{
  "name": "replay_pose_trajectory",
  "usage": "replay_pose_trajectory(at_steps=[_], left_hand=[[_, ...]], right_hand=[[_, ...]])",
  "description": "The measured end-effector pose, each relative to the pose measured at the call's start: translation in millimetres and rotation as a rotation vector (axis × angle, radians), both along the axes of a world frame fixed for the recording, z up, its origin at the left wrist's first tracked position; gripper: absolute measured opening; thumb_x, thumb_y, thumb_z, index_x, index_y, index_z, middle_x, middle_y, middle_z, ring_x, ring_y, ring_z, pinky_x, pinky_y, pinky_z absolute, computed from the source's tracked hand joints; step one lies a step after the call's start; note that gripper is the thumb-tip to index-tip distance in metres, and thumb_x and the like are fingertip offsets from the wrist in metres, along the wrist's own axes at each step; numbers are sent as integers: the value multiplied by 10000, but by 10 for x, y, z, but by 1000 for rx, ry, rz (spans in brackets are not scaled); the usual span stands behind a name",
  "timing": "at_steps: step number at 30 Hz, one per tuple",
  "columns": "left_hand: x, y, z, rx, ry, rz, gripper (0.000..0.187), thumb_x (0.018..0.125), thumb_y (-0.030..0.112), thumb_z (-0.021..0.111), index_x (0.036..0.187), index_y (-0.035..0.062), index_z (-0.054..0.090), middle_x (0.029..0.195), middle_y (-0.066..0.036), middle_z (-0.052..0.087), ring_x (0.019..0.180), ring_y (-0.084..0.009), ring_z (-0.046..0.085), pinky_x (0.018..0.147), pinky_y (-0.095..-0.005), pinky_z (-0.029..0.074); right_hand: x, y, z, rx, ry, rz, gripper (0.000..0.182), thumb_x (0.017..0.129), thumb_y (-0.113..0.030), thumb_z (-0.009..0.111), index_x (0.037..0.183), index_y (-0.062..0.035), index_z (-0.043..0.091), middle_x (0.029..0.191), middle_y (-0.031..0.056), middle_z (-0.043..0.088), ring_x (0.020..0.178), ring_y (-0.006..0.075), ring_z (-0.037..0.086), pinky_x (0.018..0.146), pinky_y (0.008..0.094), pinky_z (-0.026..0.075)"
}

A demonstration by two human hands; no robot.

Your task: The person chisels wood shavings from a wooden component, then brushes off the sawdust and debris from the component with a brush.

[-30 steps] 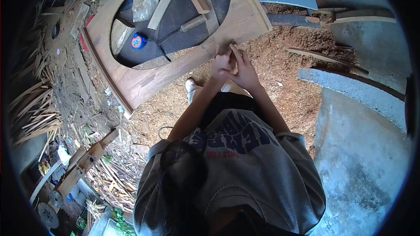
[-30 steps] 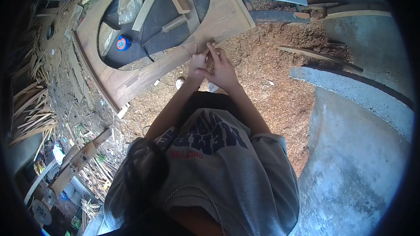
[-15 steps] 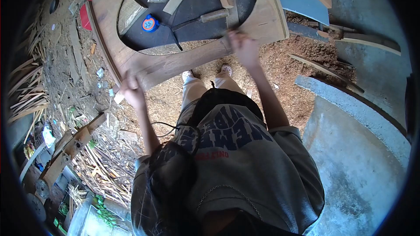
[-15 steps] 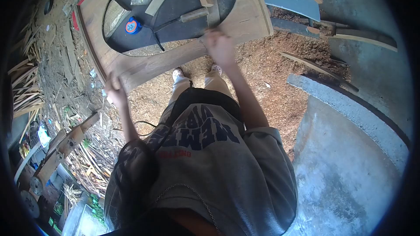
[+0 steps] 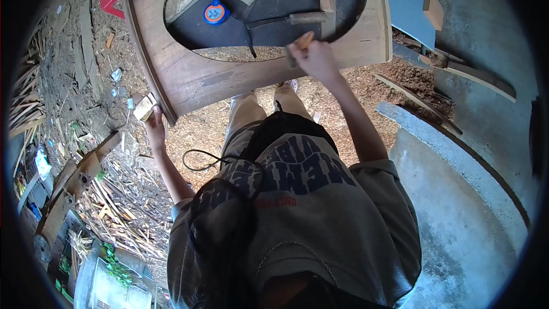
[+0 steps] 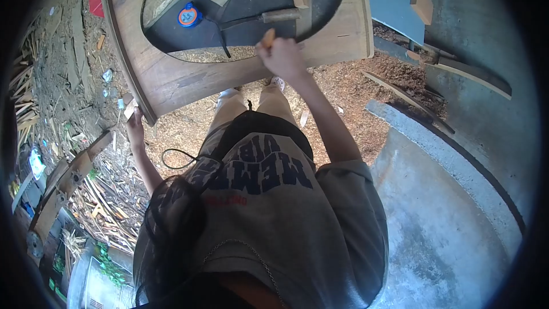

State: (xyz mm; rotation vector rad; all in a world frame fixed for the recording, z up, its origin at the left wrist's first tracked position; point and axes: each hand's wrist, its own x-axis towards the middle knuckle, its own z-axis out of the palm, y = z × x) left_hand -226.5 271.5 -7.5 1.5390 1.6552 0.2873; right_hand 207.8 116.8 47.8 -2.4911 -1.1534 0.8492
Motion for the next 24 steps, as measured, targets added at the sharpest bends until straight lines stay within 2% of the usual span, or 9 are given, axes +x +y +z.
replay_pose_trajectory(at_steps=[2,7,11,14,15,16,19,22,24], left_hand=[[118,-22,162,-9,7,-81,443,878,333,559,1101,-49,573,1017,-149,635,953,-199,586,854,-313,437],[-75,141,-49,-35,-111,-176,444,823,278,647,1117,-43,564,906,-153,664,801,-163,622,739,-270,473],[-14,176,26,-39,-77,-200,422,823,249,650,1129,-27,559,847,-153,674,756,-132,622,679,-255,464],[0,199,46,-23,-85,-229,422,818,249,652,1133,-16,560,821,-152,675,739,-133,623,662,-253,464],[6,205,61,-36,-93,-230,413,814,243,656,1138,5,563,809,-153,675,730,-126,621,647,-257,463],[8,202,74,-36,-90,-226,413,814,243,656,1138,5,563,809,-153,675,730,-126,621,647,-257,463],[-31,236,34,-59,-71,-227,422,798,260,670,1140,33,572,803,-166,671,727,-124,622,652,-271,460],[29,257,154,-97,-14,-247,434,794,270,673,1145,37,569,813,-170,670,741,-136,633,658,-270,459],[-16,276,94,-103,-17,-247,436,784,266,683,1139,39,572,817,-171,669,759,-142,641,666,-269,463]], right_hand=[[-139,99,-56,49,41,147,409,854,-345,515,663,0,624,639,194,619,650,321,643,677,412,521],[651,-47,98,-99,14,-85,394,868,-319,493,693,3,637,632,143,635,630,289,649,679,399,531],[100,231,-134,-111,-39,-17,374,857,-315,504,702,-4,643,656,153,639,651,311,647,705,378,529],[-645,687,-136,1,114,63,370,827,-328,527,665,-11,631,649,200,616,682,364,627,747,445,493],[-806,814,-240,80,-96,216,340,844,-327,550,765,-10,644,600,116,633,607,212,655,636,310,515],[-853,904,-298,80,-93,220,340,844,-327,550,765,-10,644,600,116,633,607,212,655,636,310,515],[-817,1071,-307,81,409,-13,358,814,-362,571,681,-40,650,578,75,635,599,209,652,655,313,513],[-419,748,-301,-63,344,-57,362,830,-388,569,745,-50,667,590,53,647,574,136,652,613,278,517],[-120,459,-244,-34,461,-212,332,859,-318,558,838,-4,664,683,98,664,637,154,668,603,258,547]])
